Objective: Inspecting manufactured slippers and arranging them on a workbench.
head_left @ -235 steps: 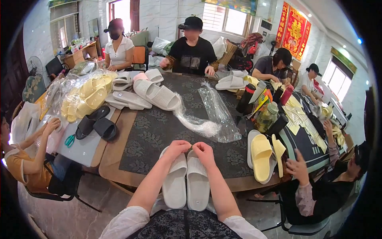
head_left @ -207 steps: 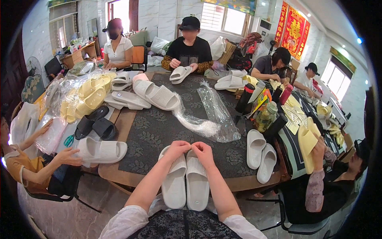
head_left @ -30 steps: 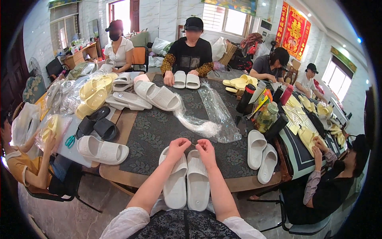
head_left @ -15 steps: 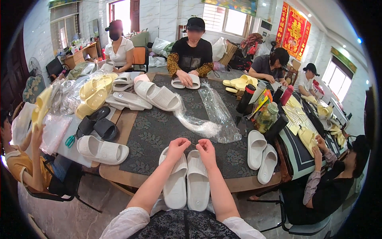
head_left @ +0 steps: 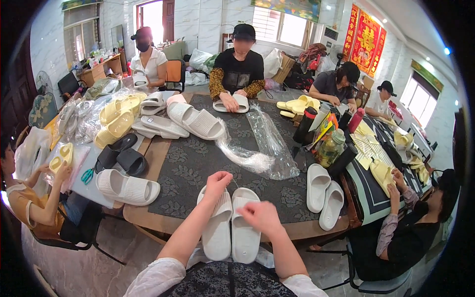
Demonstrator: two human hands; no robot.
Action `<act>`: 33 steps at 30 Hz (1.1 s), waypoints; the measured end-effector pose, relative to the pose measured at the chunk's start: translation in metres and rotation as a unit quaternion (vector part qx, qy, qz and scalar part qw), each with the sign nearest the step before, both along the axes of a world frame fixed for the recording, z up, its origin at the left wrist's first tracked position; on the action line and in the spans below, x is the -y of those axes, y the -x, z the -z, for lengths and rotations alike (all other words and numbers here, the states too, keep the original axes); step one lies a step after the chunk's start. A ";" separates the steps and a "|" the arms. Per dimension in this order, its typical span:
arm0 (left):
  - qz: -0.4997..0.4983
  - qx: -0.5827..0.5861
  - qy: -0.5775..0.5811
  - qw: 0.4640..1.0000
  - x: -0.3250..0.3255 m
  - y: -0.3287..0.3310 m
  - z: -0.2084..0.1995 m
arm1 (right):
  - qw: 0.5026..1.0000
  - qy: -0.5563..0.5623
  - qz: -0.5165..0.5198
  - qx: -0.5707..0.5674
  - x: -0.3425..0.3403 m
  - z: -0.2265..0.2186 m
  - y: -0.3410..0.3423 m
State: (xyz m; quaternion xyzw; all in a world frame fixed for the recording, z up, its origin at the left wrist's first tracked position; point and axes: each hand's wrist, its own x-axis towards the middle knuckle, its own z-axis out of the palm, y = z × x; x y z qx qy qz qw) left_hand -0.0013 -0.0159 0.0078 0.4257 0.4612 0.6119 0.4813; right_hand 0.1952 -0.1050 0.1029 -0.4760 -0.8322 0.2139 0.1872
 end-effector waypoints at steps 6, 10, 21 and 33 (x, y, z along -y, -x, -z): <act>0.004 -0.022 -0.010 1.000 0.001 -0.008 -0.006 | 0.992 -0.023 -0.019 0.124 0.033 0.033 0.013; 0.020 -0.014 0.005 1.000 0.008 -0.003 -0.006 | 0.996 -0.064 0.022 0.063 0.022 0.068 0.036; -0.414 -0.596 -0.121 0.678 0.103 0.129 -0.052 | 0.996 -0.061 0.036 -0.051 0.016 0.085 0.026; -0.429 -0.544 0.169 0.701 0.186 0.350 -0.002 | 0.999 -0.035 0.028 -0.022 0.016 0.080 0.021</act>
